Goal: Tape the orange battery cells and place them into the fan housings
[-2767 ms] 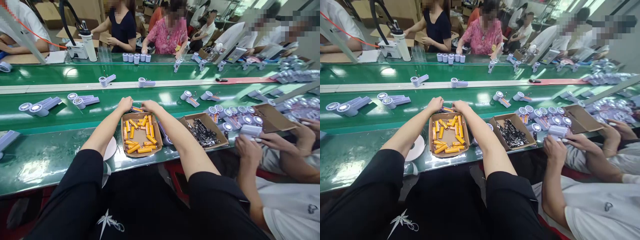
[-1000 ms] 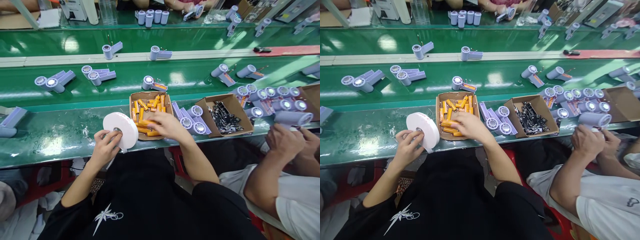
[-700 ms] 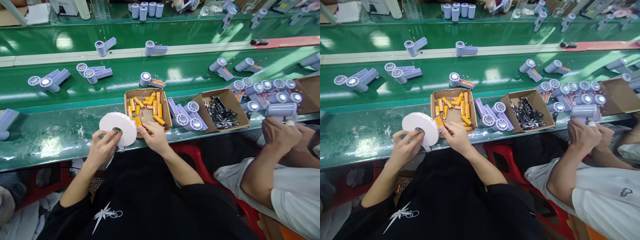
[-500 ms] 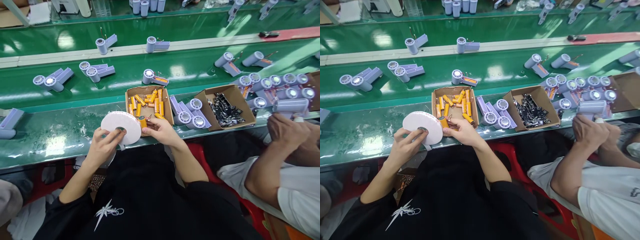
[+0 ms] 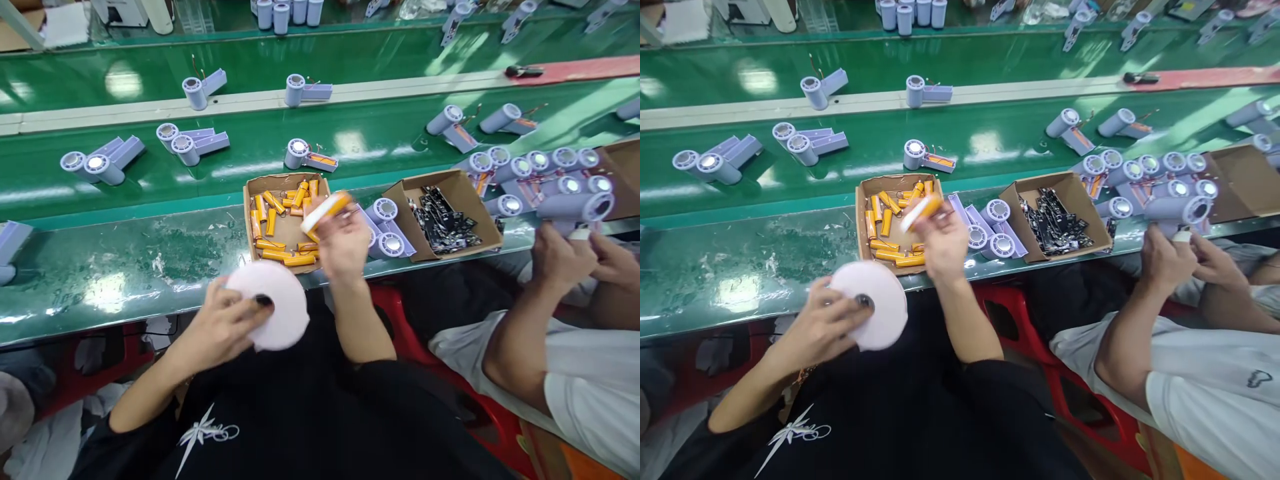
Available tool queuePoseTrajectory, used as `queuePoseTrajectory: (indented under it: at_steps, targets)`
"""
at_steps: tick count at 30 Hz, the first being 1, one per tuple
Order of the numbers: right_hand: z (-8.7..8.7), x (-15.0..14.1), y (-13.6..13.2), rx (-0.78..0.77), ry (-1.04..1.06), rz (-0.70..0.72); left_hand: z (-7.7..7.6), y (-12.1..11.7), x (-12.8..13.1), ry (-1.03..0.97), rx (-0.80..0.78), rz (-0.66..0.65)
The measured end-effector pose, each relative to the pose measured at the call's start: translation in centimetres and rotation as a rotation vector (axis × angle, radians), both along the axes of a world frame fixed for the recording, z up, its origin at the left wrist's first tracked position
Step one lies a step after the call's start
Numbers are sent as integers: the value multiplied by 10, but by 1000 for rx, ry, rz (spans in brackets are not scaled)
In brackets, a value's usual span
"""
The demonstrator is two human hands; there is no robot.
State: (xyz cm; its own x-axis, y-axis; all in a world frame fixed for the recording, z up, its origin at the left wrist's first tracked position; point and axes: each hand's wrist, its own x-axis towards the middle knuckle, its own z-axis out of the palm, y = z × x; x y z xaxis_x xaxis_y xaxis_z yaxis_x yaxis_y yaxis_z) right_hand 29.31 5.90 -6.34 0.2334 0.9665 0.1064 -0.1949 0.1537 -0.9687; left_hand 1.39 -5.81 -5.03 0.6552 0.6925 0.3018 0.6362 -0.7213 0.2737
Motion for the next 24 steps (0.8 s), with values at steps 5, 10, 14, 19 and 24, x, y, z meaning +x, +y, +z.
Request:
queuePoseTrajectory:
  at_steps: [5, 10, 14, 19, 24]
  targets:
    - [9, 45, 32, 66, -17, -121, -27, 18, -84, 53, 37, 371]
    - [-23, 31, 20, 38, -68, -50, -34, 79, -115, 83, -144, 478]
    - [-31, 27, 21, 25, -64, 15, -10, 188, -76, 106, -119, 508]
    - [-27, 36, 20, -10, -10, 13, 6, 330, -31, 285, -130, 665]
    - [-29, 40, 17, -16, 19, -12, 1, 370, -14, 437, -125, 572]
